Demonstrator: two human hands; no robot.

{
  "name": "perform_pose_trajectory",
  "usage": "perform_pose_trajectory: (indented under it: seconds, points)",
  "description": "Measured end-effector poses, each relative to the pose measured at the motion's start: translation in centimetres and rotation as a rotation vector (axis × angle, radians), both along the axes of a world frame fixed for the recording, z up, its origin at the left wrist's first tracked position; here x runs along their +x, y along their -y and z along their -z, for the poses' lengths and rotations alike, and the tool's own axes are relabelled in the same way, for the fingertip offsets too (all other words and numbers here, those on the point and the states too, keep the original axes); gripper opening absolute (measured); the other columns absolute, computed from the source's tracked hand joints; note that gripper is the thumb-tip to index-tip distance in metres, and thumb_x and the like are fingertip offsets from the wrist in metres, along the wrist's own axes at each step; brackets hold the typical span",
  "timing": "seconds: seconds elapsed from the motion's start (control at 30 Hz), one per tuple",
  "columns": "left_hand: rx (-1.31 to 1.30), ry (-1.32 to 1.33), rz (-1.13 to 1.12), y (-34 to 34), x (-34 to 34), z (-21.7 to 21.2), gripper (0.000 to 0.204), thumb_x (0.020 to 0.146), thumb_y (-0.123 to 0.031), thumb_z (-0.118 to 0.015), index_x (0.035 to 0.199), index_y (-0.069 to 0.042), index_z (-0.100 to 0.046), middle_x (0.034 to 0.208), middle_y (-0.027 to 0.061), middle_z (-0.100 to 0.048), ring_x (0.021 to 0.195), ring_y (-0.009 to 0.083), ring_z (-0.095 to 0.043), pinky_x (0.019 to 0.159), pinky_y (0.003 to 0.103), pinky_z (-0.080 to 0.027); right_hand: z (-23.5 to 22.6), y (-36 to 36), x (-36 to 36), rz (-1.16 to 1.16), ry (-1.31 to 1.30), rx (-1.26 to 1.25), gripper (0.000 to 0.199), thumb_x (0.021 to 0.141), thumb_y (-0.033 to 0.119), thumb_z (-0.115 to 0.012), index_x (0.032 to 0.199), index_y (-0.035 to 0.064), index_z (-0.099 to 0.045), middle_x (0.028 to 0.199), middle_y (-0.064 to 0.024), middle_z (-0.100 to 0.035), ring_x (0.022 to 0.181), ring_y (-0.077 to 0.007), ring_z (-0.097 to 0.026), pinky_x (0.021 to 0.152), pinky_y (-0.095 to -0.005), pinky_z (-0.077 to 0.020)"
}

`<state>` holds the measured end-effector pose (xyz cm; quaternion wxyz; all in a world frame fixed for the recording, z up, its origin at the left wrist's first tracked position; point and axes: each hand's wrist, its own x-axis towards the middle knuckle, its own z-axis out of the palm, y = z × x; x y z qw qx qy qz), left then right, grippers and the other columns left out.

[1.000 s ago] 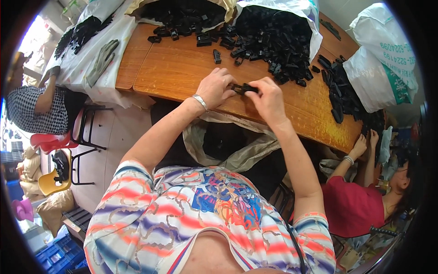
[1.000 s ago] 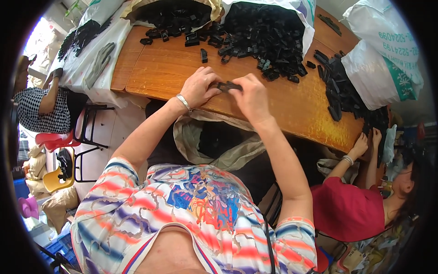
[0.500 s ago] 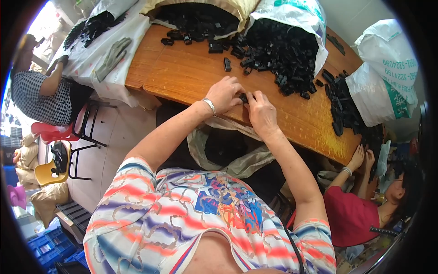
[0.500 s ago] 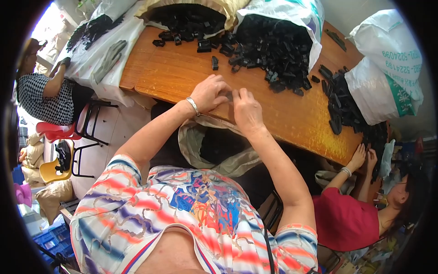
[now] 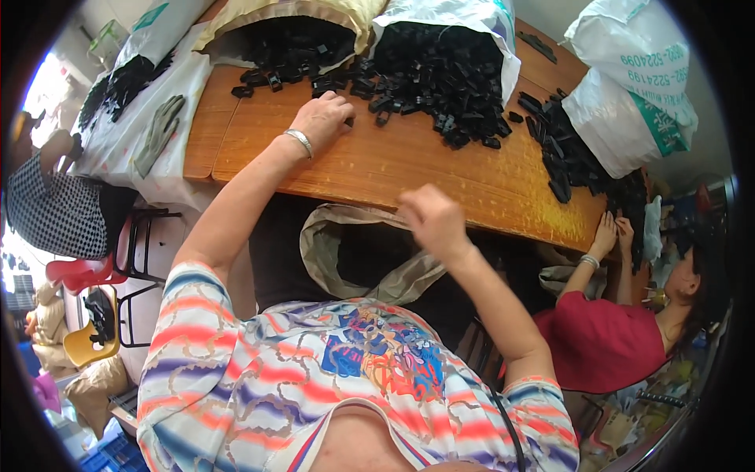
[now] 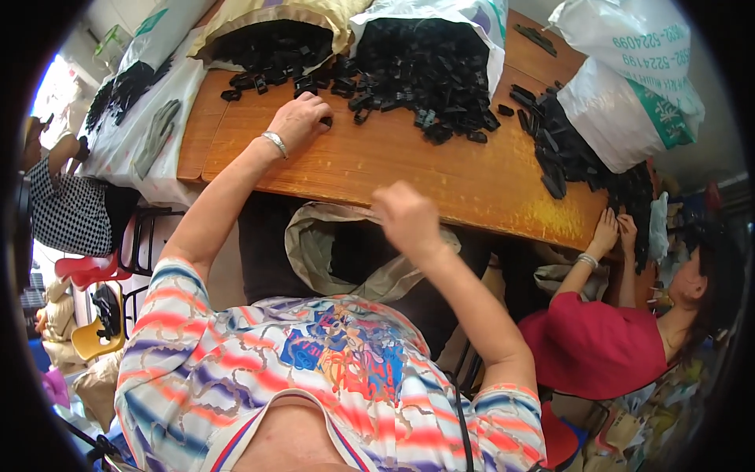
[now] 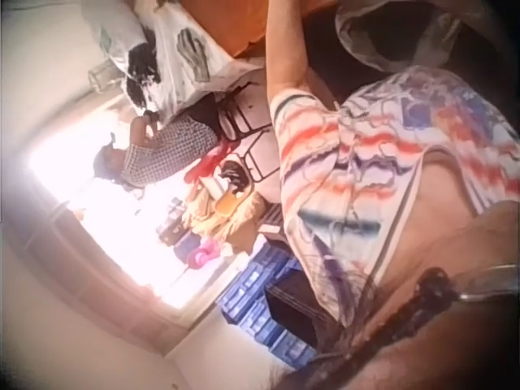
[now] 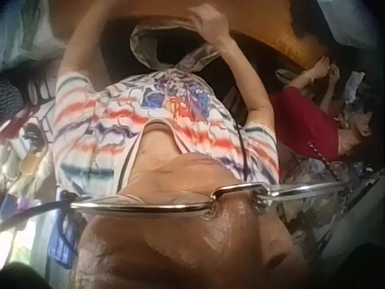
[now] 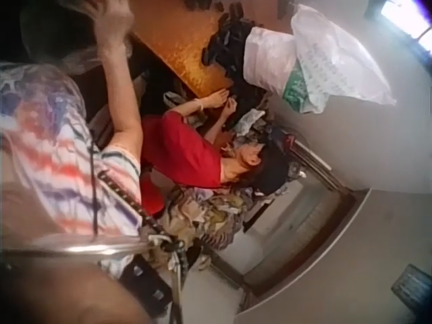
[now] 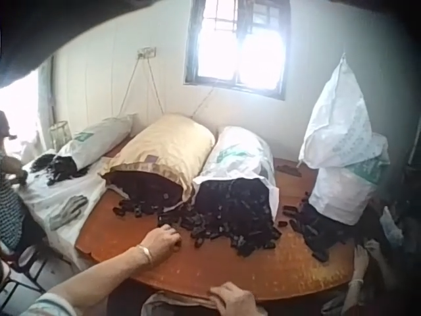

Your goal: Manually assembling or inspecting small black plastic buckles at a workshop table.

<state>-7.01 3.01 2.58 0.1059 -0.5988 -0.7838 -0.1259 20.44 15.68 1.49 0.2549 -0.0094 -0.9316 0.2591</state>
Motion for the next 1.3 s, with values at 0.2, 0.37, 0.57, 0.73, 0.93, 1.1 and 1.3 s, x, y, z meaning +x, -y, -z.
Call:
perform_pose_trajectory:
  seconds: [0.2, 0.37, 0.57, 0.73, 0.93, 1.1, 1.3]
  points:
    - [0.115, 0.421, -0.145, -1.5, 5.1, 0.2, 0.024, 0.092, -0.026, -0.059, 0.1, -0.008, -0.072, 0.099, 0.013, -0.064, 0.095, 0.0329, -0.063, 0.085, 0.042, -0.052, -1.0, -10.1, -2.7, 0.354, -0.033, 0.107, 0.018, 0.081, 0.003, -0.069, 0.099, 0.0045, -0.071, 0.094, -0.0135, -0.063, 0.083, -0.0346, -0.066, 0.072, -0.0415, -0.0541]
    - [0.081, 0.457, -0.24, -2.7, 7.7, 0.6, 0.024, 0.092, -0.027, -0.061, 0.099, -0.008, -0.074, 0.1, 0.0139, -0.062, 0.092, 0.0338, -0.063, 0.081, 0.042, -0.052, -1.0, -11.5, -4.2, 0.434, 0.173, 0.201, 0.024, 0.082, 0.004, -0.071, 0.105, 0.0049, -0.069, 0.099, -0.0128, -0.062, 0.088, -0.0355, -0.065, 0.077, -0.0441, -0.0534]
    - [0.166, 0.521, -0.23, -1.4, 8.3, 0.2, 0.026, 0.088, -0.028, -0.067, 0.102, -0.008, -0.073, 0.099, 0.0133, -0.061, 0.092, 0.0322, -0.062, 0.082, 0.041, -0.052, -0.7, -12.4, -3.6, 0.304, 0.289, 0.159, 0.027, 0.079, 0.012, -0.078, 0.099, 0.0019, -0.063, 0.093, -0.0136, -0.064, 0.084, -0.0317, -0.065, 0.073, -0.0402, -0.0526]
    - [0.241, 0.464, -0.181, 0.1, 8.5, 1.1, 0.029, 0.079, -0.023, -0.076, 0.102, -0.007, -0.07, 0.1, 0.0121, -0.061, 0.1, 0.0301, -0.059, 0.087, 0.039, -0.051, -1.2, -8.6, -4.4, 0.149, 0.13, 0.004, 0.025, 0.078, 0.004, -0.078, 0.097, -0.0001, -0.064, 0.094, -0.0145, -0.066, 0.073, -0.0227, -0.065, 0.065, -0.0319, -0.0529]
    - [0.222, 0.453, -0.176, -0.3, 7.9, 1.7, 0.025, 0.077, -0.021, -0.077, 0.097, -0.007, -0.069, 0.097, 0.0085, -0.06, 0.098, 0.029, -0.057, 0.084, 0.039, -0.049, -1.9, -3.2, -8.2, -0.002, 0.07, -0.052, 0.022, 0.075, -0.001, -0.074, 0.094, 0.0021, -0.064, 0.093, -0.0123, -0.063, 0.081, -0.0299, -0.065, 0.069, -0.0378, -0.0527]
    - [0.166, 0.487, -0.147, -0.2, 7.4, 1.9, 0.026, 0.077, -0.022, -0.077, 0.098, -0.01, -0.07, 0.098, 0.0071, -0.06, 0.1, 0.0282, -0.058, 0.086, 0.038, -0.05, -0.9, -3.0, -9.2, -0.029, 0.102, 0.011, 0.02, 0.075, 0.003, -0.074, 0.092, 0.0047, -0.064, 0.096, -0.0102, -0.063, 0.086, -0.0331, -0.065, 0.072, -0.0419, -0.0532]
    - [0.135, 0.503, -0.133, -0.4, 6.6, 1.9, 0.026, 0.077, -0.022, -0.076, 0.1, -0.011, -0.071, 0.099, 0.007, -0.061, 0.101, 0.0275, -0.058, 0.087, 0.038, -0.05, -0.8, -2.9, -8.9, -0.074, 0.139, 0.16, 0.021, 0.079, 0.007, -0.07, 0.099, 0.0047, -0.065, 0.099, -0.0097, -0.062, 0.086, -0.0317, -0.065, 0.071, -0.0407, -0.0535]
